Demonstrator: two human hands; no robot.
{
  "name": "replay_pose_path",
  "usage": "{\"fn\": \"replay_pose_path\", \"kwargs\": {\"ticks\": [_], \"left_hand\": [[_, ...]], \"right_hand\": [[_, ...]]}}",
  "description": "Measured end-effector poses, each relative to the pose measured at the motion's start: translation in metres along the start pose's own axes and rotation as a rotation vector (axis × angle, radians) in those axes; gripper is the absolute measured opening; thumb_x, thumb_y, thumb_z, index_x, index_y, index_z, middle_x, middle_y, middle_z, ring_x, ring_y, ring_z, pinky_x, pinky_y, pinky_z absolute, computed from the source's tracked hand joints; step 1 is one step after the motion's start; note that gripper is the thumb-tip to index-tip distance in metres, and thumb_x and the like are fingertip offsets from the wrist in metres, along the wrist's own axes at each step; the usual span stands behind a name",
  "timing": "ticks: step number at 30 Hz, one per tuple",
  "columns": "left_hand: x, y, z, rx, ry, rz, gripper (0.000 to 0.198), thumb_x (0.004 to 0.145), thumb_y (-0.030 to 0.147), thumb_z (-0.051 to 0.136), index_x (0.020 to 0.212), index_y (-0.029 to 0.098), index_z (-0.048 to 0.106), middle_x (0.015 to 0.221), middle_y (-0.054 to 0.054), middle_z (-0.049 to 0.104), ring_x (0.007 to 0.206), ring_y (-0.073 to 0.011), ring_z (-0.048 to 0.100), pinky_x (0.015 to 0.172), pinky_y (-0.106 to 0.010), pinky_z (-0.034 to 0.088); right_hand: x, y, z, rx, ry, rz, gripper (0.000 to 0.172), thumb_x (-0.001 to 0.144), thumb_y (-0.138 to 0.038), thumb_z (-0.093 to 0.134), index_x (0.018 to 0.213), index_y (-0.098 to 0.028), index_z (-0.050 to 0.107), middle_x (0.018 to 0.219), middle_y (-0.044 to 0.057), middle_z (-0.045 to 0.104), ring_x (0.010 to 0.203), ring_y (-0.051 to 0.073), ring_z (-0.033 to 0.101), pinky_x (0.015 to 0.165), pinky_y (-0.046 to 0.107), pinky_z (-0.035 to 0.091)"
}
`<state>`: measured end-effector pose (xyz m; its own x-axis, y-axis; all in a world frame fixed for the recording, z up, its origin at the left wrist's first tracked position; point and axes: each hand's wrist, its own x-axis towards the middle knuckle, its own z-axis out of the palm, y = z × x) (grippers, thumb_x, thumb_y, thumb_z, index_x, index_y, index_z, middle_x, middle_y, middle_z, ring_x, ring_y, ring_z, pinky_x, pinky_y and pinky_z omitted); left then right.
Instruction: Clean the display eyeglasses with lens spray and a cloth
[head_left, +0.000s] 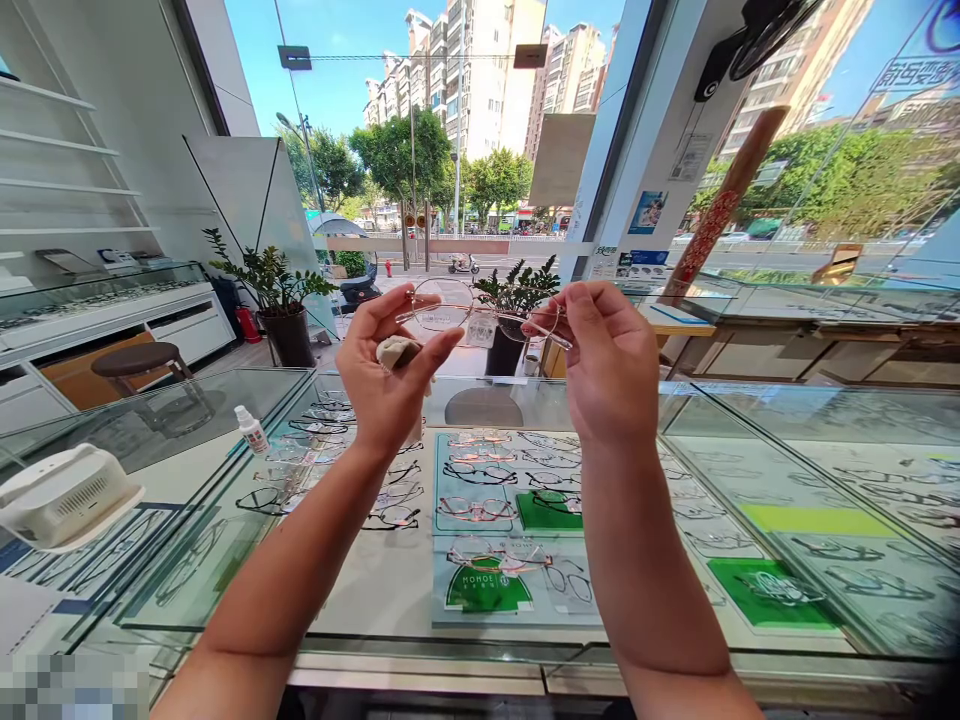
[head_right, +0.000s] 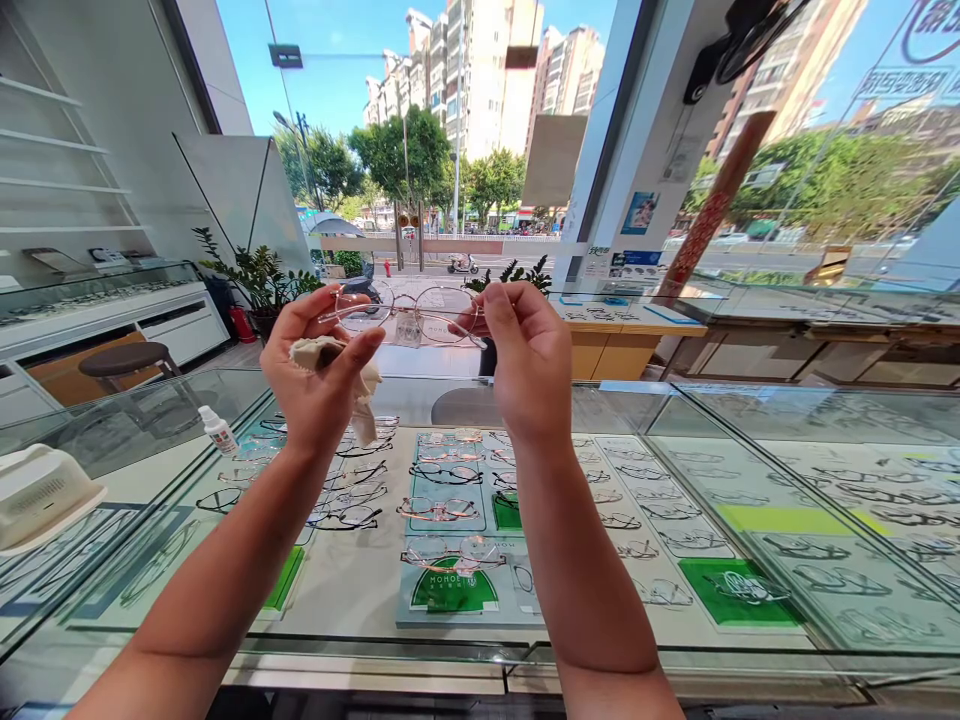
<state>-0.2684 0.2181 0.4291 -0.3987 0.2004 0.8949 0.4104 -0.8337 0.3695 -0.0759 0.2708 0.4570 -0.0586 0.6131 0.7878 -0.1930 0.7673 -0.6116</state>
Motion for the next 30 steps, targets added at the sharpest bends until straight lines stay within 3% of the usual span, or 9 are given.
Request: {"fn": "replay_pose_path", "kwargs": {"ticks": [8,15,19,21,24,26,30], "left_hand": [[0.007,-0.005,-0.01,0.04,-0.106,0.009,0.053,0.085,0.037,0.095,0.132,0.027,0.071,0.124,-0.007,0.082,0.086,-0.0157,0.077,0.062,-0.026,0.057],[0.034,-0.005,-0.032,0.061,-0.412,0.082,0.07,0.071,0.051,0.103,0.131,0.03,0.074,0.116,-0.006,0.081,0.087,-0.0188,0.077,0.062,-0.027,0.058],[0.034,0.01,-0.036,0.117,-0.523,0.064,0.071,0.075,0.056,0.1,0.135,0.029,0.073,0.12,-0.007,0.082,0.083,-0.0165,0.075,0.067,-0.028,0.061],[0.033,0.016,-0.037,0.121,-0.566,0.05,0.072,0.077,0.058,0.098,0.137,0.028,0.073,0.122,-0.006,0.082,0.085,-0.0161,0.075,0.07,-0.028,0.062],[0.034,0.024,-0.037,0.087,-0.658,-0.054,0.074,0.076,0.057,0.099,0.138,0.027,0.073,0.122,-0.006,0.082,0.092,-0.0182,0.077,0.077,-0.03,0.064],[0.034,0.027,-0.035,0.026,-0.756,-0.203,0.072,0.077,0.055,0.098,0.138,0.024,0.074,0.121,-0.007,0.082,0.1,-0.0215,0.079,0.084,-0.033,0.066],[0.03,0.029,-0.024,-0.124,-1.018,-0.534,0.065,0.078,0.052,0.095,0.132,0.02,0.078,0.115,-0.01,0.083,0.109,-0.0269,0.08,0.094,-0.039,0.067]], "right_hand": [[0.001,0.001,-0.006,-0.001,-0.034,-0.004,0.04,0.105,-0.068,0.063,0.099,-0.028,0.068,0.092,0.003,0.072,0.091,0.021,0.075,0.09,0.042,0.064],[-0.003,-0.025,-0.022,-0.147,-0.288,-0.027,0.028,0.103,-0.054,0.071,0.101,-0.027,0.078,0.104,0.004,0.078,0.107,0.023,0.074,0.098,0.042,0.061],[-0.004,-0.029,-0.021,-0.181,-0.456,-0.014,0.019,0.099,-0.045,0.078,0.098,-0.026,0.08,0.109,0.003,0.08,0.108,0.023,0.073,0.098,0.042,0.06],[-0.006,-0.031,-0.023,-0.196,-0.474,-0.037,0.017,0.1,-0.043,0.077,0.098,-0.027,0.08,0.109,0.003,0.079,0.108,0.023,0.073,0.098,0.042,0.06],[-0.013,-0.042,-0.031,-0.24,-0.413,-0.13,0.013,0.103,-0.038,0.074,0.103,-0.029,0.082,0.112,0.004,0.077,0.114,0.026,0.071,0.103,0.046,0.058],[-0.021,-0.055,-0.038,-0.3,-0.417,-0.205,0.01,0.103,-0.033,0.073,0.105,-0.032,0.083,0.113,0.003,0.076,0.115,0.027,0.07,0.107,0.049,0.056],[-0.043,-0.081,-0.052,-0.448,-0.581,-0.311,0.016,0.104,-0.028,0.073,0.11,-0.036,0.085,0.106,0.002,0.075,0.105,0.024,0.068,0.102,0.048,0.052]]}}
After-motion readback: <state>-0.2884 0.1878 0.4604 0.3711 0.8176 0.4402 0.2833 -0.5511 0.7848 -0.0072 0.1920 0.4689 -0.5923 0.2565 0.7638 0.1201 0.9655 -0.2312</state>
